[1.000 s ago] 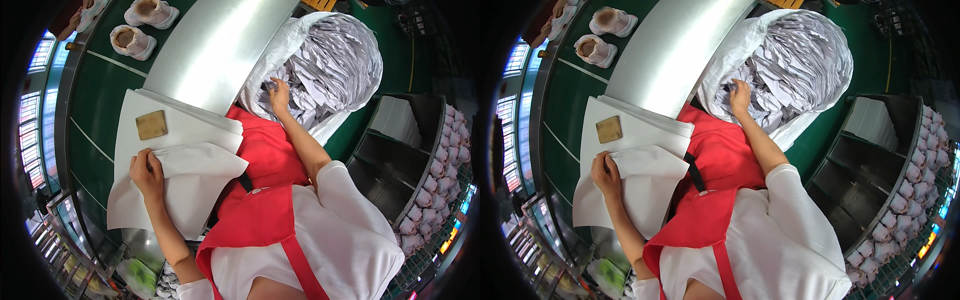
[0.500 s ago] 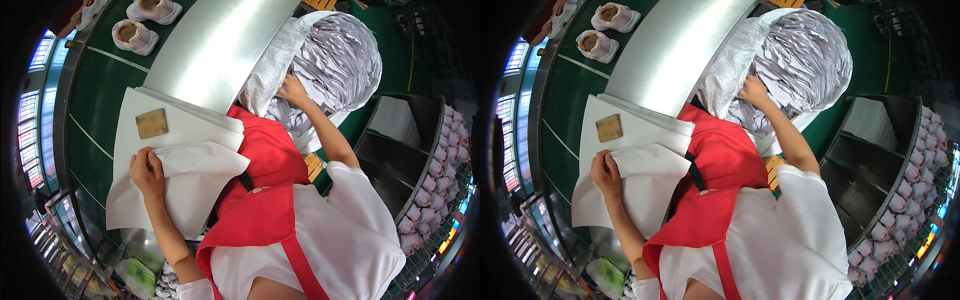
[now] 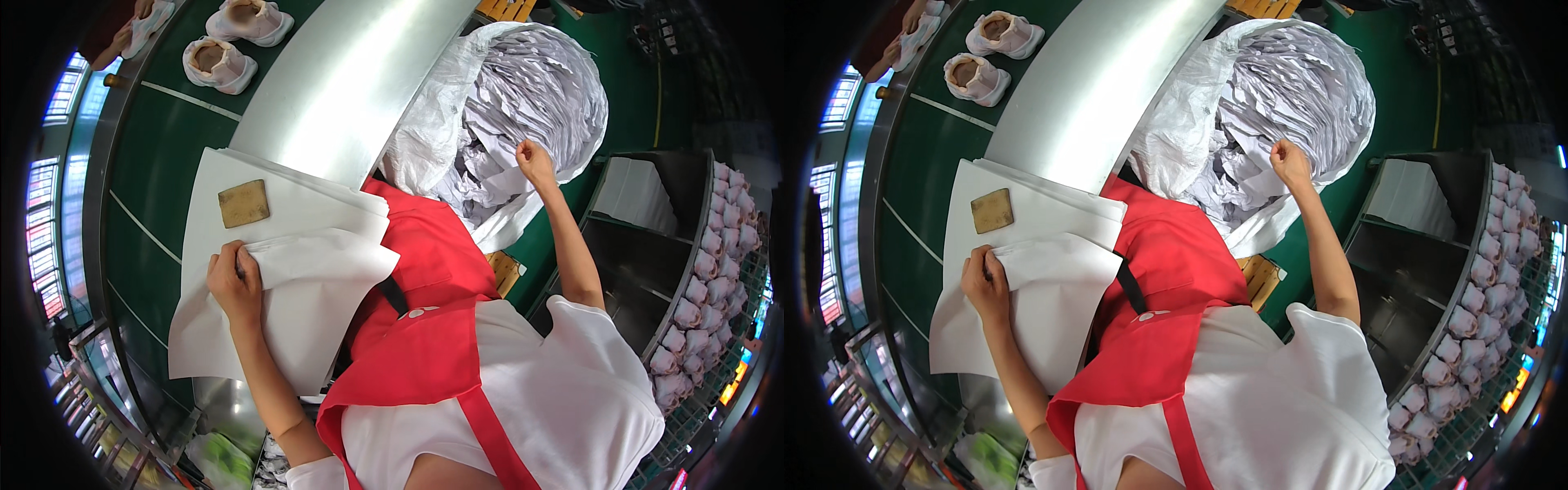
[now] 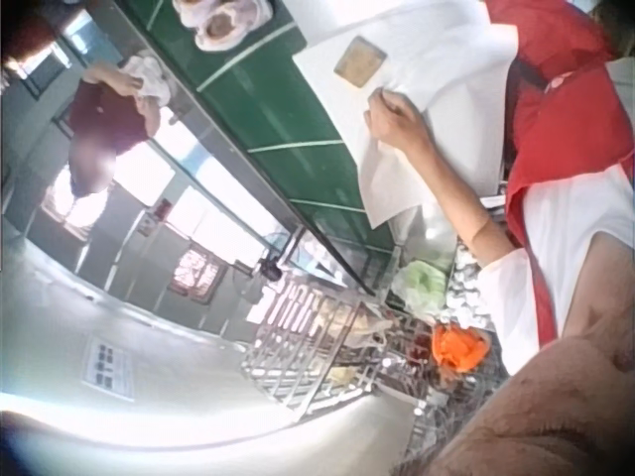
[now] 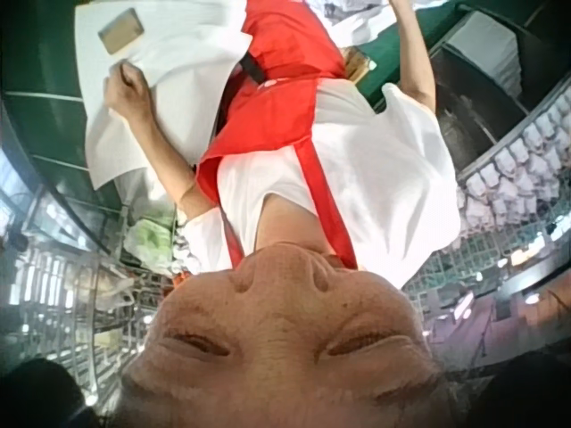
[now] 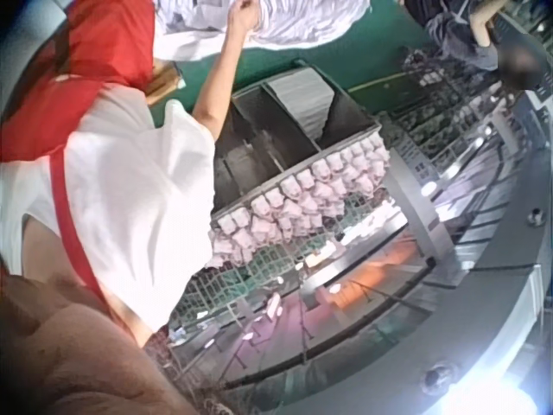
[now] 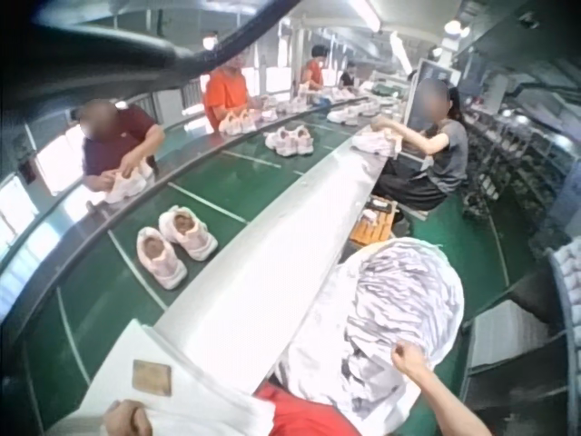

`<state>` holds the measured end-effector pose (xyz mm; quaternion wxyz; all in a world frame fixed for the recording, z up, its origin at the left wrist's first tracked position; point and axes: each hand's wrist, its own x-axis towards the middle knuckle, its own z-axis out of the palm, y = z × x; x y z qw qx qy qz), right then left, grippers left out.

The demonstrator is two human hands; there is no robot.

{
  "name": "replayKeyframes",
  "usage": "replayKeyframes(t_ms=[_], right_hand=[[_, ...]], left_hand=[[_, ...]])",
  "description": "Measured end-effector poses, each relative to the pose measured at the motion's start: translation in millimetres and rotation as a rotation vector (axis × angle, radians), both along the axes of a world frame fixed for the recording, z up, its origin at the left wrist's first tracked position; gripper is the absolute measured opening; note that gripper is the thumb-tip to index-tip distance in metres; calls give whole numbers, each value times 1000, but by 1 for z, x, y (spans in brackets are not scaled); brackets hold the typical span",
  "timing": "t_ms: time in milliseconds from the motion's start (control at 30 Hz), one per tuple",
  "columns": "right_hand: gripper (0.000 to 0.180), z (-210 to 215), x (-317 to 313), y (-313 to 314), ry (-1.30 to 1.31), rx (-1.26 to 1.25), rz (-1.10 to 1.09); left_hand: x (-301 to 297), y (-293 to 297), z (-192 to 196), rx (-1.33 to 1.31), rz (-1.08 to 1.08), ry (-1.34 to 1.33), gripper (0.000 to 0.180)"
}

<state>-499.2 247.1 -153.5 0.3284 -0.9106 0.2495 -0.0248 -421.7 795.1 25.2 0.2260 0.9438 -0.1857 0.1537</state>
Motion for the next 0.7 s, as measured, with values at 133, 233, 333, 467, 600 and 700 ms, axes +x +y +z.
replayKeyframes(t_ms=[133, 233, 333, 467, 600, 700], right_hand=[[15, -21, -12, 31, 76, 6, 130], [19, -42, -37, 70, -36, -687, 538], [24, -87, -52, 60, 85, -1160, 545], [21, -48, -29, 38, 318, -698, 279], [15, 52, 10, 29, -297, -433, -353], [15, 43, 28, 45, -614, -369, -338]], left_hand=[[0, 0, 1, -4, -7, -12, 5], [-1, 1, 1, 1, 9, 11, 5], [-1, 2, 0, 12, 3, 4, 5], [-3, 3, 0, 3, 17, 6, 5], [-7, 5, 0, 1, 37, 35, 5], [-5, 4, 0, -1, 22, 18, 5]])
